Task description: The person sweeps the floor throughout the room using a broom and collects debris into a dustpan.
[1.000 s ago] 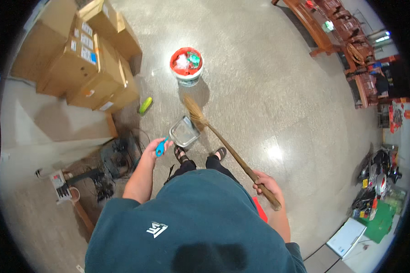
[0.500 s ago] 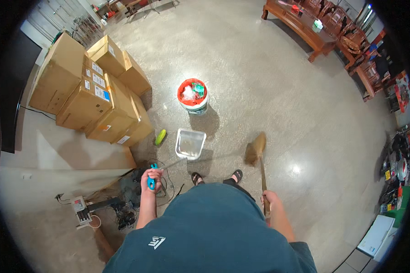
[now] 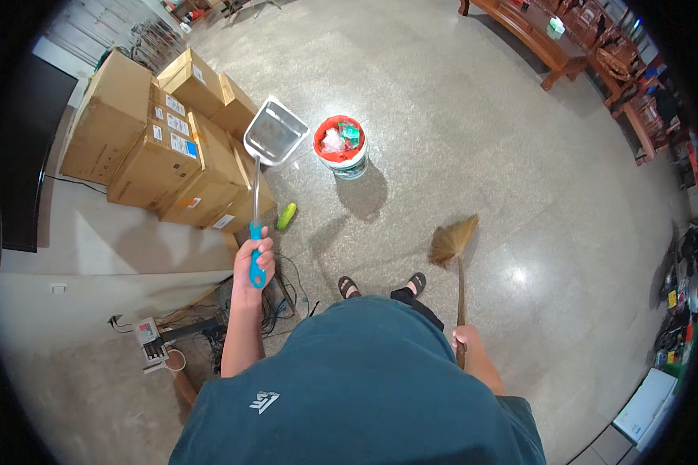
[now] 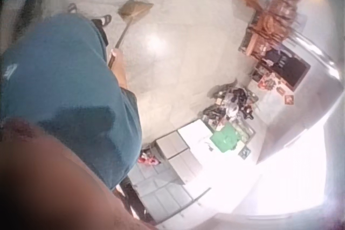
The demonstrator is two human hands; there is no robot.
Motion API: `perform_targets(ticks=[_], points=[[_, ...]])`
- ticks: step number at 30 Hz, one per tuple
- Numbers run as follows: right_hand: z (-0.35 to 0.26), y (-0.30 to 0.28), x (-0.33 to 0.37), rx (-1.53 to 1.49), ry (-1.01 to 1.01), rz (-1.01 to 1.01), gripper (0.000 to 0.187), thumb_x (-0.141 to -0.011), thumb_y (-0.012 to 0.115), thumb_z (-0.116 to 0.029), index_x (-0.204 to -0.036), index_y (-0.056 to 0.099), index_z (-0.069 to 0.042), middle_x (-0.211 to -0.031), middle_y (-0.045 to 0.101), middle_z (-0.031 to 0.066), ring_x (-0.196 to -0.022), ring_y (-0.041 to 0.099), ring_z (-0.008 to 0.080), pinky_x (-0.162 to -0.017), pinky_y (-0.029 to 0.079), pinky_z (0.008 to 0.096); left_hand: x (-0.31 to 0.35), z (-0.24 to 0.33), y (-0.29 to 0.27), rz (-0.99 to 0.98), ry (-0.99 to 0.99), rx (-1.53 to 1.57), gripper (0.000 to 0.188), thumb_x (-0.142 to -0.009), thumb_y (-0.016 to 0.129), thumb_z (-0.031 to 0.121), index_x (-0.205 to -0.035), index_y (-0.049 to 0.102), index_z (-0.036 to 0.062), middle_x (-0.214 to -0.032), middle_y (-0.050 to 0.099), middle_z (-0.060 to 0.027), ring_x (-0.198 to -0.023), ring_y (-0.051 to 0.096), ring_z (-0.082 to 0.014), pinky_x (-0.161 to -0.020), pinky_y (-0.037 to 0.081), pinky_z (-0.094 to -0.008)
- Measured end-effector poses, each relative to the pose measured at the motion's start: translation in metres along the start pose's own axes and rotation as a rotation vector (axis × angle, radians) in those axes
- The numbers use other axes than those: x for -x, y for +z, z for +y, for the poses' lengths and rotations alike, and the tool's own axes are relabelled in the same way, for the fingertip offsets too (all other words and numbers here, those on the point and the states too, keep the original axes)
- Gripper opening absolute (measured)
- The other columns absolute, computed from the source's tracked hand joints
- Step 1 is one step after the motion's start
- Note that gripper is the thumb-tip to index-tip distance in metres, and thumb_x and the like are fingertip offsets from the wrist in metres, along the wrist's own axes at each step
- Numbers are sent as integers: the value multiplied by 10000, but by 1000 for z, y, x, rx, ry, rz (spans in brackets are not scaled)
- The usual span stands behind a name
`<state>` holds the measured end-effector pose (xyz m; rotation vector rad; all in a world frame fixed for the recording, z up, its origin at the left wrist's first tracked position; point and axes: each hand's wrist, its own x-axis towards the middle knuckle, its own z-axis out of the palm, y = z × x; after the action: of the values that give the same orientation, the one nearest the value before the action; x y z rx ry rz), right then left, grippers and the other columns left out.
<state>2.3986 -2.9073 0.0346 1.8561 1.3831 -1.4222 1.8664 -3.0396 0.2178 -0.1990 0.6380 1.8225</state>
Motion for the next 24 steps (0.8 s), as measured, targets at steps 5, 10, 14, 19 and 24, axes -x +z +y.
perform_targets(ticks=[5, 10, 14, 19, 24], points=[[-20, 5, 15, -127, 60, 55, 122, -715, 563, -45, -660, 574, 64, -600, 566, 147, -503, 577, 239, -431, 450, 368, -49, -25, -11, 207, 43, -708, 273, -822, 531, 91, -1084, 454, 83, -656, 502, -28, -440, 479, -112, -373, 395, -230], [-16, 9, 26, -230, 119, 106, 127, -702, 563, -57, -664, 575, 63, -593, 559, 139, -494, 564, 237, -429, 444, 366, -81, -58, -41, 125, 11, -862, 235, -768, 530, 54, -974, 416, 56, -599, 509, -68, -417, 507, -157, -367, 423, -273], [-18, 8, 41, -171, 91, 98, 122, -687, 552, -60, -650, 580, 53, -566, 549, 133, -481, 552, 232, -426, 427, 363, -96, -81, -67, 118, -36, -1059, 212, -746, 487, 13, -945, 418, 31, -544, 506, -86, -397, 523, -185, -354, 437, -299], [-17, 15, 46, -133, -5, 110, 129, -683, 555, -71, -619, 584, 37, -555, 558, 139, -478, 559, 227, -429, 417, 361, -103, -92, -87, 127, -98, -1207, 183, -751, 481, 15, -924, 420, 19, -571, 505, -90, -408, 536, -192, -344, 429, -304], [-15, 19, 49, -148, 12, 148, 163, -697, 557, -76, -580, 580, 35, -522, 552, 131, -459, 560, 224, -426, 418, 370, -98, -103, -73, 202, -35, -1288, 224, -760, 479, 25, -972, 408, 17, -581, 496, -87, -411, 533, -188, -339, 416, -300]])
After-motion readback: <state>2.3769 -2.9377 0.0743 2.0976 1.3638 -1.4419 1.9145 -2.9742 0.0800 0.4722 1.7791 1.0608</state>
